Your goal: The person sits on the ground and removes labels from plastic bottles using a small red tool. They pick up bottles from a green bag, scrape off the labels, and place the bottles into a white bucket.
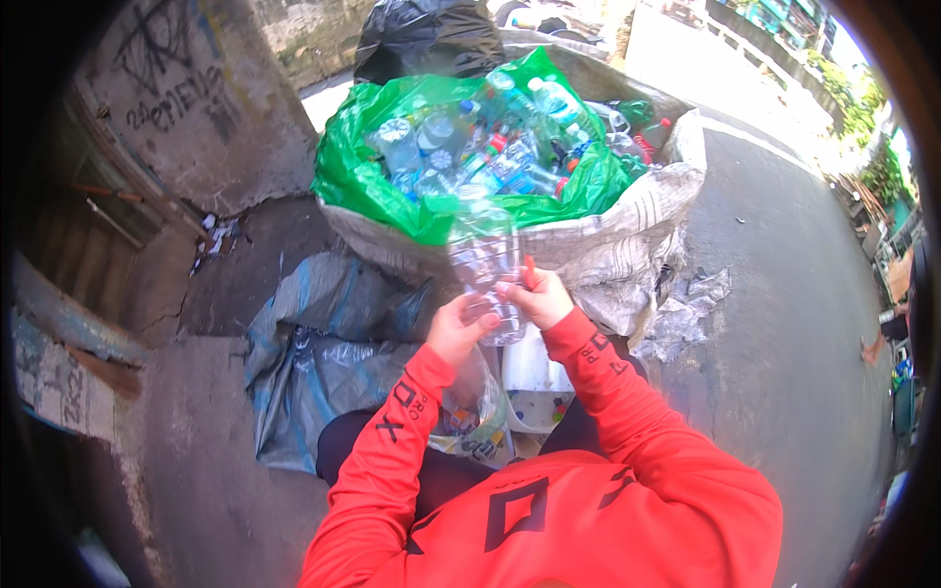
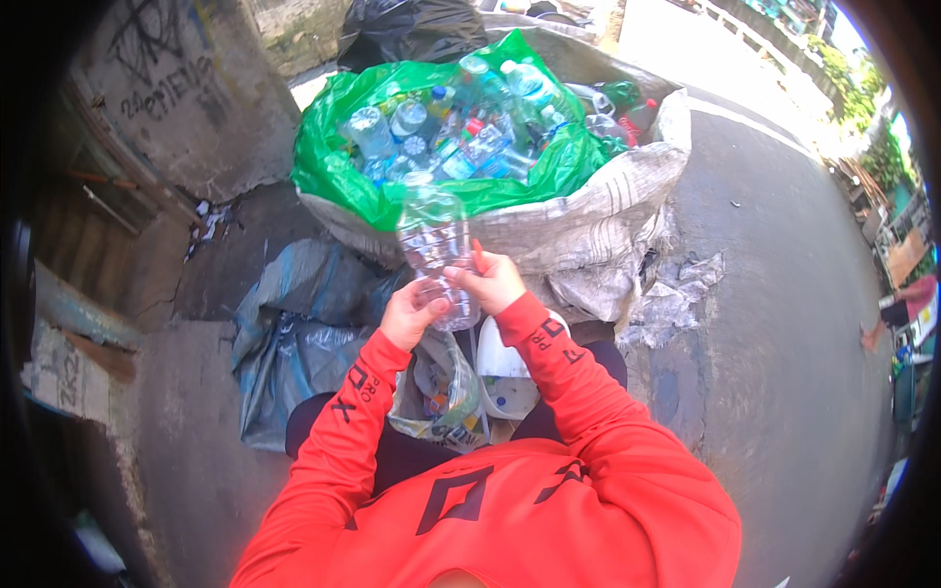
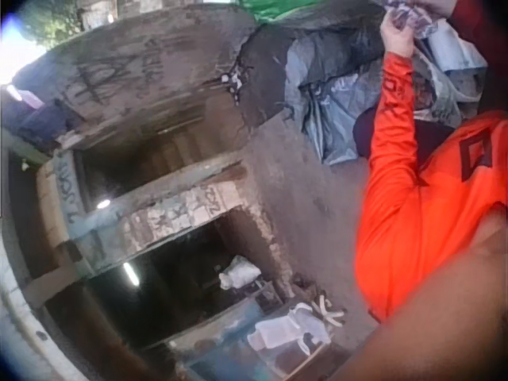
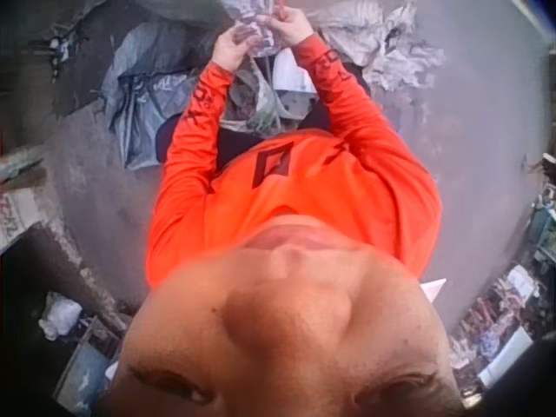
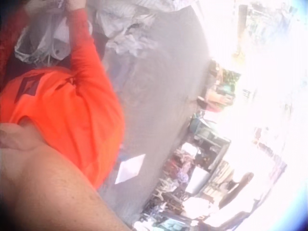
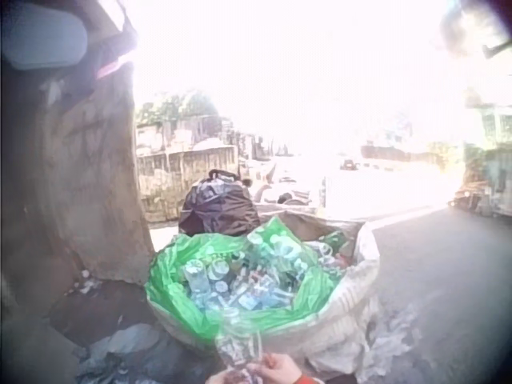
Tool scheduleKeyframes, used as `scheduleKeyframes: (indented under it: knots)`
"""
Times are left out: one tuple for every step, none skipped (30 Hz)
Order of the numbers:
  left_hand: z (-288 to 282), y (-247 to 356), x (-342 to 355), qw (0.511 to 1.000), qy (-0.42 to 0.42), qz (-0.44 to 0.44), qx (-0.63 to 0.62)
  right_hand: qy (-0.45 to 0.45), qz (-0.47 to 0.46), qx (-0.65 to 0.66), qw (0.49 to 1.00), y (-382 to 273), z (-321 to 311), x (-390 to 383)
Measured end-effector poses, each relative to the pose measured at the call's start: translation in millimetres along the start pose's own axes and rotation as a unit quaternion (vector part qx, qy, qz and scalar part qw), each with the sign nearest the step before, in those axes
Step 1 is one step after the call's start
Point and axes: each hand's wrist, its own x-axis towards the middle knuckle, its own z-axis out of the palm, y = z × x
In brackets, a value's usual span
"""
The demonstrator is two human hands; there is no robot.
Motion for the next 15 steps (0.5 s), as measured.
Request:
scheduleKeyframes:
  knots:
    - [-0.7,6.2,1.1,0.999,0.03,0.013,-0.007,-0.004,-0.009,-0.038,0.999,-2.9,3.8,4.9]
    - [-4.9,8.5,5.1,0.996,0.049,0.05,-0.046,-0.006,-0.017,-0.077,0.997,-5.1,6.5,7.9]
    - [-8.3,15.6,5.2,0.994,0.064,0.07,-0.045,-0.017,-0.004,-0.08,0.997,-5.8,9.3,8.5]
    - [-12.7,22.6,4.4,0.992,0.079,0.09,-0.045,-0.028,0.008,-0.081,0.996,-6.0,12.1,7.4]
    - [-19.4,21.5,5.1,0.992,0.091,0.087,-0.032,-0.036,0.018,-0.088,0.995,-7.2,14.1,6.4]
    - [-21.5,21.1,4.3,0.991,0.104,0.082,-0.023,-0.034,0.016,-0.081,0.996,-6.3,18.6,4.0]
    - [-23.1,22.2,4.3,0.992,0.1,0.075,-0.025,-0.035,0.036,-0.061,0.997,-3.7,18.3,3.8]
    - [-16.4,24.4,4.9,0.989,0.111,0.084,-0.042,-0.035,0.055,-0.04,0.997,-1.1,16.9,4.3]
    - [-21.5,13.8,8.1,0.99,0.11,0.08,-0.043,-0.021,0.047,-0.03,0.998,-1.7,18.9,5.5]
    - [-25.9,2.6,12.0,0.99,0.107,0.075,-0.044,-0.007,0.038,-0.021,0.999,-3.2,19.4,6.8]
    - [-19.0,7.0,10.6,0.99,0.094,0.051,-0.094,0.015,0.029,-0.009,0.999,-1.8,17.2,7.6]
    - [-7.1,23.2,7.0,0.987,0.075,0.026,-0.141,0.036,-0.007,-0.019,0.999,3.7,14.3,11.3]
    - [3.4,34.1,4.2,0.98,0.054,0.001,-0.19,0.048,-0.009,-0.016,0.999,-0.5,15.0,14.5]
    - [0.0,34.0,-0.8,0.985,0.024,0.033,-0.166,0.056,-0.01,-0.008,0.998,-2.0,19.3,20.4]
    - [-4.7,21.4,6.7,0.99,0.055,0.113,-0.06,0.056,-0.025,-0.001,0.998,2.4,21.0,25.4]
